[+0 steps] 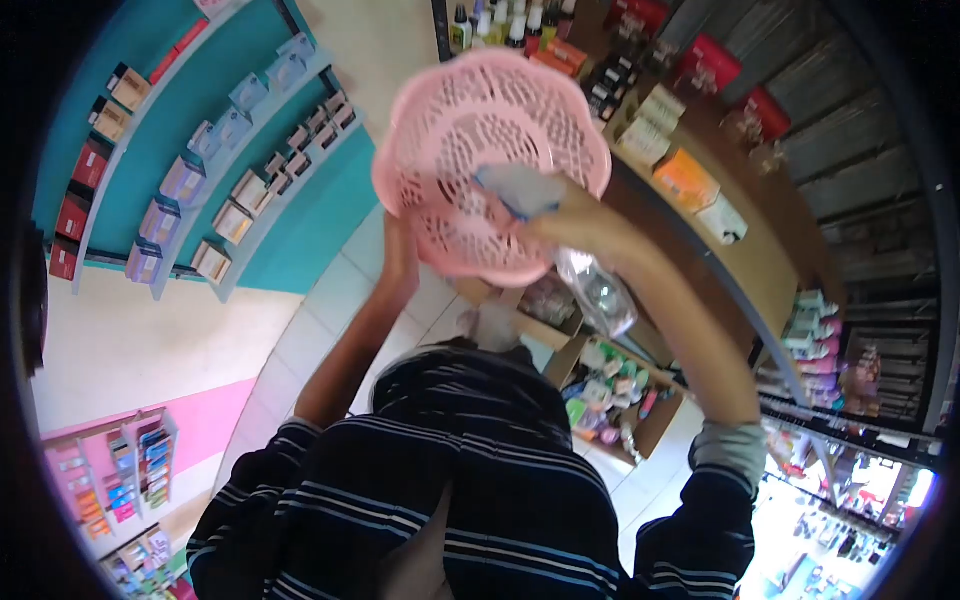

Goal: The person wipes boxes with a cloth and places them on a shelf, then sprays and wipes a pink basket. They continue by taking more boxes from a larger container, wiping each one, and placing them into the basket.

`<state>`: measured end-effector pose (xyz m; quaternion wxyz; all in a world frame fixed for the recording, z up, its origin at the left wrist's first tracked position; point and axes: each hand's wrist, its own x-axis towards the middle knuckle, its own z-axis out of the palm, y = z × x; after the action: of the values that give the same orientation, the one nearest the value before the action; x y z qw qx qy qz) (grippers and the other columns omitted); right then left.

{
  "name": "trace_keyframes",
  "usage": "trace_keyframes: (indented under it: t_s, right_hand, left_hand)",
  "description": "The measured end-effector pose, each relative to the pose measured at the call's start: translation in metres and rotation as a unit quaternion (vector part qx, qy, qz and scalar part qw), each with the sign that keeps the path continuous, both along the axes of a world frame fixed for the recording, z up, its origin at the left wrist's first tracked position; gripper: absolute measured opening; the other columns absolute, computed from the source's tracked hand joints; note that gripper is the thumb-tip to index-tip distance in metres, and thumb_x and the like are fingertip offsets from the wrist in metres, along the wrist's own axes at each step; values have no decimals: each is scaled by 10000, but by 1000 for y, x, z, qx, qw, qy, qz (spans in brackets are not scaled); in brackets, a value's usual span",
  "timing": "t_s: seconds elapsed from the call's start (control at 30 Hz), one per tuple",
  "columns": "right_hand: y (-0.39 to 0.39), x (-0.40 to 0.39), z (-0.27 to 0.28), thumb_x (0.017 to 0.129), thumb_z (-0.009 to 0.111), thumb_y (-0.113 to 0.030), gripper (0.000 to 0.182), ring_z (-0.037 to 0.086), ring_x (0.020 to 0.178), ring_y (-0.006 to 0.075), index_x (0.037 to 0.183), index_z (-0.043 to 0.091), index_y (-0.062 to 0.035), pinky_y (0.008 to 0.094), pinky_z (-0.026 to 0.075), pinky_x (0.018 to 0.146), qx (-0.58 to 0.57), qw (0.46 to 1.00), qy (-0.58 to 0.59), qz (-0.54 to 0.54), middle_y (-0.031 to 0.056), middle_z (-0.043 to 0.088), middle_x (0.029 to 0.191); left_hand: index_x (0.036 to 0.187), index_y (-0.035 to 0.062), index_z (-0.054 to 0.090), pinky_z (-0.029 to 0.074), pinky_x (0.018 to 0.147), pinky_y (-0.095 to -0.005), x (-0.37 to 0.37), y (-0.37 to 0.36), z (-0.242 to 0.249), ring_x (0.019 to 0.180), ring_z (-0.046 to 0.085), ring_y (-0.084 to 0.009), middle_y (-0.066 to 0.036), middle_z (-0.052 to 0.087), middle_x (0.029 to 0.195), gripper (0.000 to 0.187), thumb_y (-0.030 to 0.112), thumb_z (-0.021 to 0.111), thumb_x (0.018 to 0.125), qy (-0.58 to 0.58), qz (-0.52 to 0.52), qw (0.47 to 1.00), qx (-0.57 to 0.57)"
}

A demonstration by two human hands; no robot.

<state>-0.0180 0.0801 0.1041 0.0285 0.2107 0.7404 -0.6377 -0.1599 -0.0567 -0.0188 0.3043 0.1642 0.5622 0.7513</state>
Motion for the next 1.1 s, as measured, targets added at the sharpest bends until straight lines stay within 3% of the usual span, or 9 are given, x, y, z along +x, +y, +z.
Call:
trace_keyframes:
  t_s: [0.1,0.17,0.5,0.6,0.67,0.77,0.9,1.0,1.1]
  right_hand:
    - [-10,-17,14,601,548,-33,580,516,722,87,1176,500,-88,218,426,588,-53,998,34,-10,25,566,868]
    - [-18,-27,23,581,535,-17,589,522,731,97,1165,508,-91,224,424,588,-37,998,-30,-31,27,570,856]
    - [-24,-48,6,532,532,-20,620,518,695,103,1146,519,-103,233,421,571,-42,996,-11,-72,28,565,821]
    - [-22,-50,6,620,559,41,573,516,829,88,1180,477,-48,227,436,680,-47,997,-55,-33,42,535,995]
    - [-22,-51,-5,535,540,-20,597,492,642,104,1130,520,-68,235,404,536,-19,999,-10,-34,13,520,755]
    - [-34,-51,2,551,542,-21,546,493,618,108,1097,527,-33,235,405,536,-39,996,-14,-80,18,522,755]
    - [-36,-53,-5,568,539,-23,507,494,640,102,1075,530,-12,229,408,563,-62,995,46,-60,27,521,762]
    - [-34,-54,-8,574,528,-17,501,491,722,98,1075,535,-13,229,409,607,-59,998,-7,-24,32,520,787]
    - [-42,-53,-3,551,522,-12,406,508,710,132,954,570,-6,257,417,620,8,997,-46,61,41,527,767]
  left_hand:
    - [1207,-30,342,371,867,-320,-13,-1,30,1024,455,-230,-134,453,1141,512,103,480,732,-50,27,998,1]
    - [1178,-23,361,376,855,-314,-17,-3,38,993,464,-213,-122,466,1101,479,96,484,731,-66,58,996,29]
    - [1158,-23,371,380,836,-317,-31,-21,17,968,470,-210,-123,470,1081,475,133,508,730,-91,69,993,-16]
    - [1157,-24,371,379,839,-318,-31,-25,14,972,468,-208,-126,470,1086,475,130,509,729,-94,57,994,7]
    - [1158,-22,374,383,838,-317,-30,-28,15,970,473,-207,-126,475,1085,472,128,506,730,-101,52,994,-4]
    - [1153,-24,384,389,833,-315,-29,-32,12,962,483,-207,-123,491,1064,467,121,507,727,-108,63,992,2]
    - [1161,-20,380,391,834,-315,-26,-39,18,970,482,-207,-124,485,1079,470,112,507,727,-113,79,990,6]
    - [1174,-18,364,388,839,-316,-24,-43,14,986,471,-206,-127,471,1100,476,101,501,734,-122,82,989,17]
    - [1183,-17,354,386,842,-318,-21,-50,12,997,462,-206,-128,461,1112,472,93,491,744,-115,99,988,29]
